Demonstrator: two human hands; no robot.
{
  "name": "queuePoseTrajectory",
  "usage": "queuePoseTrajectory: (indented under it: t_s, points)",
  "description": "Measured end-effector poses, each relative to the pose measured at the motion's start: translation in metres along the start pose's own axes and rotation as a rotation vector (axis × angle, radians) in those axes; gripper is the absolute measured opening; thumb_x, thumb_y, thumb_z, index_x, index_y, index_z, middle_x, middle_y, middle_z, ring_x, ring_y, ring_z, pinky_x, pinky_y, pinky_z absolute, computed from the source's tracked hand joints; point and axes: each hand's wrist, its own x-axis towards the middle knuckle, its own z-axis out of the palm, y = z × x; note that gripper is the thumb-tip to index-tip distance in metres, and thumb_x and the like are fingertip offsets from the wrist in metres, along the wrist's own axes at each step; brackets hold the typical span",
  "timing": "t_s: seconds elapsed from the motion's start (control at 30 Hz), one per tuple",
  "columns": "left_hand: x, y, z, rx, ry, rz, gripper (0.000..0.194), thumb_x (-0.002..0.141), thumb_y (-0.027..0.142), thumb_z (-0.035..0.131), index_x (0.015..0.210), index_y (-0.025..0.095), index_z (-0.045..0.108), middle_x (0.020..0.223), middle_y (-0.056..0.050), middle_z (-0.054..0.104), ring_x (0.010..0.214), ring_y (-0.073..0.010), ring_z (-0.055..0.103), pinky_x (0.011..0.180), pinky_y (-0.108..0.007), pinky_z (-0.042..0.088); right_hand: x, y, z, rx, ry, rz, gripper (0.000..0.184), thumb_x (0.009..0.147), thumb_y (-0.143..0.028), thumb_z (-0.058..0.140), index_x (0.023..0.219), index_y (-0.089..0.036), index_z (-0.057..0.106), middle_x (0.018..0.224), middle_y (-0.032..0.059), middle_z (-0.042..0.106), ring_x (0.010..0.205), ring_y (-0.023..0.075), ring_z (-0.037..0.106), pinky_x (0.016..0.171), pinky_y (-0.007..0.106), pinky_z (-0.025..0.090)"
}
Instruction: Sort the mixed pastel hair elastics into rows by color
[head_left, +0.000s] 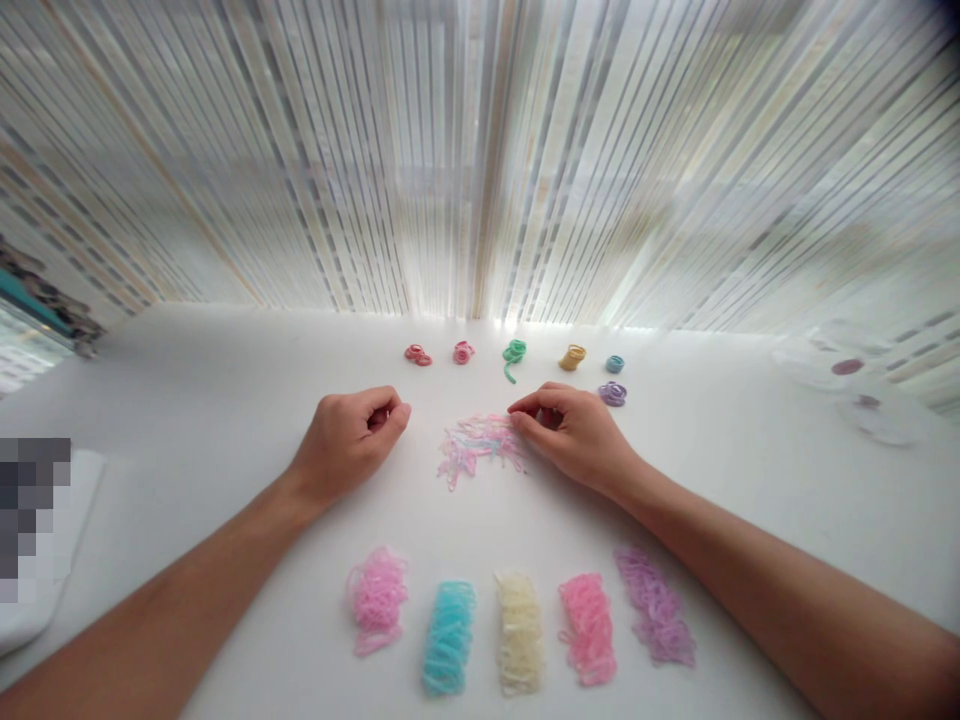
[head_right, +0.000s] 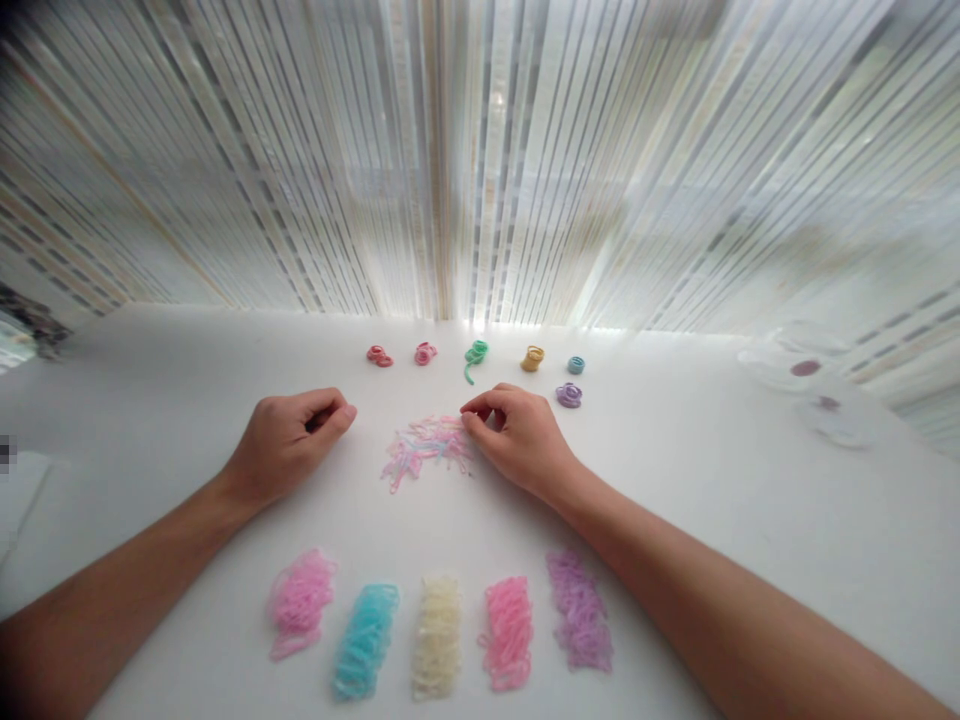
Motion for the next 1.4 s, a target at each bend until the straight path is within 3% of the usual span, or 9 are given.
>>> queuePoseTrajectory:
  t_s: [0.4,0.77,1.2,1.4]
  points:
    - [0.0004,-0.0005,0.0004,0.002,0.004,0.005,0.035,0.092,0.038,0.055,0.062,0.019,0.051,0.052,0.006,0.039,0.049,-0.0090,0.036,0.056,-0.027,0.030,0.0007,-0.0012,0.0011,-0.019,-0.090,-0.016,0.012,0.086,-0.024,0.069,0.086,-0.019,0.081,0.080,0.0037,0.069,0.065,0.0140,0.054,0.062,0.030,0.043]
    - [0.0003,-0.0004,0.0004,0.000,0.004,0.000,0.035,0.091,0.039,0.055,0.062,0.020,0.051,0.052,0.006,0.038,0.050,-0.0092,0.035,0.056,-0.027,0.030,-0.0007,-0.0035,-0.0012,0.054,-0.013,0.069,0.016,0.084,-0.030,0.068,0.082,-0.018,0.077,0.065,0.0005,0.065,0.057,0.0126,0.050,0.056,0.029,0.039]
    - [0.0008,0.0021,-0.0001,-0.005,-0.005,-0.009,0.036,0.091,0.040,0.054,0.062,0.020,0.052,0.052,0.005,0.038,0.049,-0.0094,0.035,0.056,-0.027,0.030,-0.0008,-0.0025,-0.0009,0.098,0.077,0.096,0.016,0.079,-0.033,0.076,0.083,-0.018,0.080,0.065,0.0014,0.068,0.057,0.0129,0.052,0.056,0.029,0.042]
    - [0.0006,0.0023,-0.0003,-0.004,-0.001,-0.015,0.036,0.090,0.040,0.054,0.061,0.019,0.052,0.052,0.005,0.039,0.049,-0.0093,0.036,0.056,-0.027,0.030,0.0000,-0.0015,-0.0008,0.141,0.056,0.119,0.016,0.076,-0.032,0.078,0.083,-0.017,0.081,0.063,0.0002,0.064,0.056,0.0120,0.048,0.055,0.029,0.040]
